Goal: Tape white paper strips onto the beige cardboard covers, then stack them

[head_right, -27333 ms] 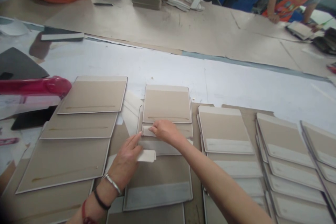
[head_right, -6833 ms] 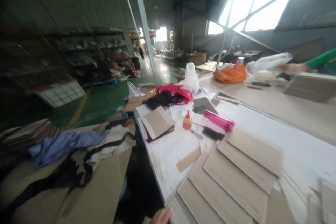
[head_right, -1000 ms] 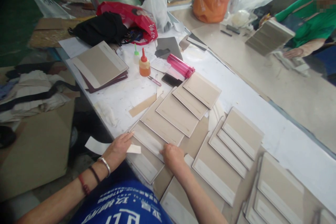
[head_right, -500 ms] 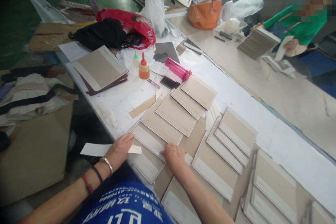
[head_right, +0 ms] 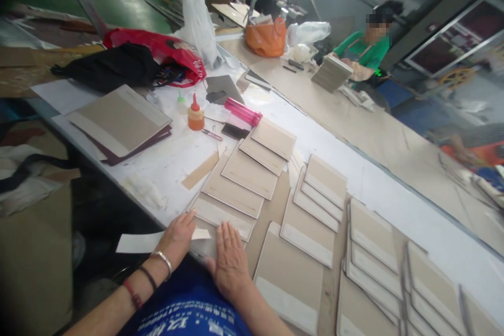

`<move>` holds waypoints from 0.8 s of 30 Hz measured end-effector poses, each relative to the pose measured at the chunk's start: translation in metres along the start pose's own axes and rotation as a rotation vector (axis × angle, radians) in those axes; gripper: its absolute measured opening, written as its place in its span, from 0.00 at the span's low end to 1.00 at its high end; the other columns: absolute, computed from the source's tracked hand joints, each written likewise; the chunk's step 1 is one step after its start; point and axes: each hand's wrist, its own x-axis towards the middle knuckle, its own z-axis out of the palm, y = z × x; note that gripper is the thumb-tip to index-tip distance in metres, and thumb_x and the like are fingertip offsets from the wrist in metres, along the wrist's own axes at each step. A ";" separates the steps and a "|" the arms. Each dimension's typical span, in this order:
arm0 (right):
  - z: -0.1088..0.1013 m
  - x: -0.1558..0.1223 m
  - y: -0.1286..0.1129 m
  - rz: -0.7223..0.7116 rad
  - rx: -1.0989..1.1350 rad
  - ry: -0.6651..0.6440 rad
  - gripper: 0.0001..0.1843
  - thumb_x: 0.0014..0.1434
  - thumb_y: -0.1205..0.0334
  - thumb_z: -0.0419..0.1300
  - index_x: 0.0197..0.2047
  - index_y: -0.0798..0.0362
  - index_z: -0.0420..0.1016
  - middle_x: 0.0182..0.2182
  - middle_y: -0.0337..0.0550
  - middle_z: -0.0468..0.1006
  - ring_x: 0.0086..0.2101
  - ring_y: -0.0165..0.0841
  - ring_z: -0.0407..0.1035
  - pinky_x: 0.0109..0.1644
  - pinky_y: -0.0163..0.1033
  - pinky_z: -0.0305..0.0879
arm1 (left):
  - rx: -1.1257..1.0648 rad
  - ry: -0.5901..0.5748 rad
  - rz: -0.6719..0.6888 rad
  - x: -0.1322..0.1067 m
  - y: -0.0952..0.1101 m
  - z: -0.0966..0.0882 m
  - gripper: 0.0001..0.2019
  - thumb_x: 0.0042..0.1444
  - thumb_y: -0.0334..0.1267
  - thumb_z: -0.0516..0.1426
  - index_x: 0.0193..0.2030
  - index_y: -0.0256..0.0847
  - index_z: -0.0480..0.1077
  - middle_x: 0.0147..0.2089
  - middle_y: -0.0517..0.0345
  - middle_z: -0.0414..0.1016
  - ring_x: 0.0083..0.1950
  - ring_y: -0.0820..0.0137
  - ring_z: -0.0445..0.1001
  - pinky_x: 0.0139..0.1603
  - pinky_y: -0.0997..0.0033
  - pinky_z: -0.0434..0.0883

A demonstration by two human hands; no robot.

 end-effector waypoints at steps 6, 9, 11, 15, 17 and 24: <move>0.020 -0.011 0.003 0.148 -0.009 0.038 0.40 0.59 0.54 0.53 0.66 0.62 0.38 0.64 0.54 0.44 0.63 0.43 0.38 0.63 0.51 0.50 | -0.106 -0.063 -0.013 -0.001 -0.001 -0.006 0.15 0.53 0.18 0.46 0.36 0.27 0.74 0.56 0.37 0.65 0.54 0.55 0.66 0.56 0.56 0.64; 0.028 -0.025 0.021 0.206 -0.068 0.089 0.40 0.59 0.53 0.52 0.66 0.62 0.37 0.63 0.56 0.46 0.62 0.44 0.41 0.61 0.52 0.52 | -0.180 -0.098 -0.047 0.001 -0.002 -0.010 0.15 0.52 0.18 0.46 0.35 0.27 0.73 0.56 0.37 0.64 0.54 0.55 0.65 0.57 0.55 0.62; 0.032 -0.032 0.031 0.247 -0.088 0.143 0.39 0.59 0.54 0.52 0.66 0.63 0.41 0.62 0.58 0.49 0.61 0.46 0.44 0.60 0.53 0.53 | -0.245 -0.120 -0.074 0.002 -0.003 -0.016 0.15 0.50 0.17 0.46 0.32 0.28 0.73 0.56 0.37 0.64 0.54 0.55 0.65 0.57 0.55 0.61; 0.020 -0.028 0.031 0.379 0.113 0.236 0.26 0.59 0.59 0.51 0.59 0.61 0.59 0.59 0.60 0.56 0.59 0.49 0.50 0.59 0.56 0.53 | -0.435 -0.146 -0.158 0.002 -0.002 -0.039 0.11 0.49 0.21 0.48 0.29 0.32 0.71 0.53 0.39 0.68 0.55 0.56 0.64 0.58 0.55 0.58; 0.001 -0.015 0.022 0.407 0.433 0.194 0.21 0.60 0.60 0.49 0.55 0.58 0.65 0.56 0.57 0.63 0.56 0.46 0.56 0.58 0.54 0.56 | -0.593 -0.198 -0.233 0.000 0.007 -0.051 0.09 0.54 0.31 0.49 0.31 0.34 0.70 0.43 0.41 0.73 0.48 0.57 0.68 0.52 0.57 0.63; -0.067 0.044 -0.011 0.567 1.631 0.070 0.17 0.46 0.49 0.61 0.29 0.55 0.65 0.23 0.39 0.70 0.22 0.31 0.67 0.25 0.35 0.64 | -1.192 -0.441 -0.458 -0.006 0.059 -0.079 0.22 0.40 0.55 0.55 0.26 0.33 0.66 0.21 0.56 0.66 0.22 0.74 0.62 0.25 0.74 0.60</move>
